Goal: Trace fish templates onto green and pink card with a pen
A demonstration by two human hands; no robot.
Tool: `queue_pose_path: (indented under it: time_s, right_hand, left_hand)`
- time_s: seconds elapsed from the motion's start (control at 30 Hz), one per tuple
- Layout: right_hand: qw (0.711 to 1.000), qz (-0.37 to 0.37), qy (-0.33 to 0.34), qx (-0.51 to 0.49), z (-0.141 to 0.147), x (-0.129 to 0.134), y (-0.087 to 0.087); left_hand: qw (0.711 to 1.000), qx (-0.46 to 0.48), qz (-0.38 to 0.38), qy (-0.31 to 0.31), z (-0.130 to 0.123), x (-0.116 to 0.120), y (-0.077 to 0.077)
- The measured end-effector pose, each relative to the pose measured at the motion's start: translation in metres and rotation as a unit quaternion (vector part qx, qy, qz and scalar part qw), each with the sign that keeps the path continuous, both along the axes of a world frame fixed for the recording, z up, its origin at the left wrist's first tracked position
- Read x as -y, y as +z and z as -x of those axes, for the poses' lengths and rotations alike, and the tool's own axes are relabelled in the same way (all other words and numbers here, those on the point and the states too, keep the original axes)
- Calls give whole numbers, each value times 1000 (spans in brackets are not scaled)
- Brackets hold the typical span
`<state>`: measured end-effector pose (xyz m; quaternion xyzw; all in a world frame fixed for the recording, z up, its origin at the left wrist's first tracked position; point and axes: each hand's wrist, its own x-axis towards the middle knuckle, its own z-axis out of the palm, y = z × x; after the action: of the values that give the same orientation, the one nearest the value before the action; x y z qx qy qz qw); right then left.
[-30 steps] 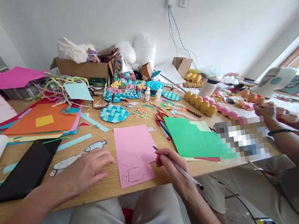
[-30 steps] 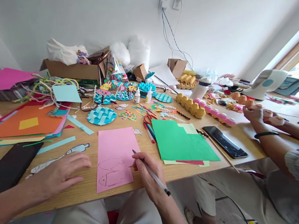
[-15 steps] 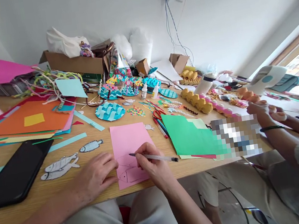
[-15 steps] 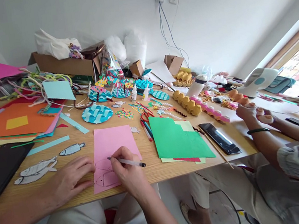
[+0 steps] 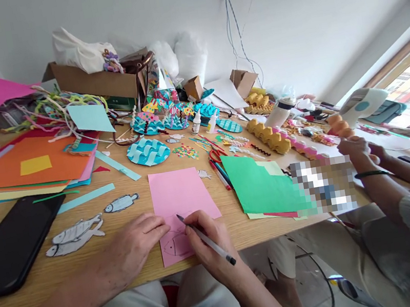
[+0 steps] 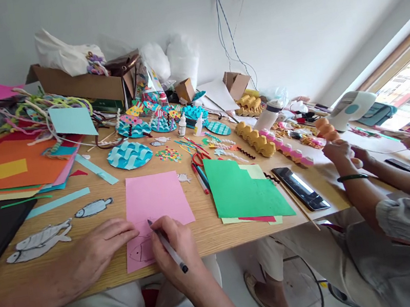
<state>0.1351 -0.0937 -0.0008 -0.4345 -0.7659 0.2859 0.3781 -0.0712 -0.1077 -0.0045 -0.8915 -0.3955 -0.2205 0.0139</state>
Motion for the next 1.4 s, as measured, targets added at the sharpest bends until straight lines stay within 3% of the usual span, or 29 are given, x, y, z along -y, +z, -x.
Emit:
queue_pose_path:
  time_s: [0.13, 0.47, 0.83, 1.4]
  right_hand:
    - [999, -46, 4, 21, 0, 1, -5]
    - [996, -79, 28, 35, 0, 0, -6]
    - [995, -77, 33, 47, 1, -1, -5]
    - [996, -63, 35, 53, 1, -1, -5]
  left_hand:
    - [1000, -26, -4, 10, -1, 3, -2]
    - [998, -28, 2, 54, -6, 9, -30]
    - [998, -19, -13, 58, -6, 9, -34]
    - [999, -36, -4, 38, -4, 9, -25]
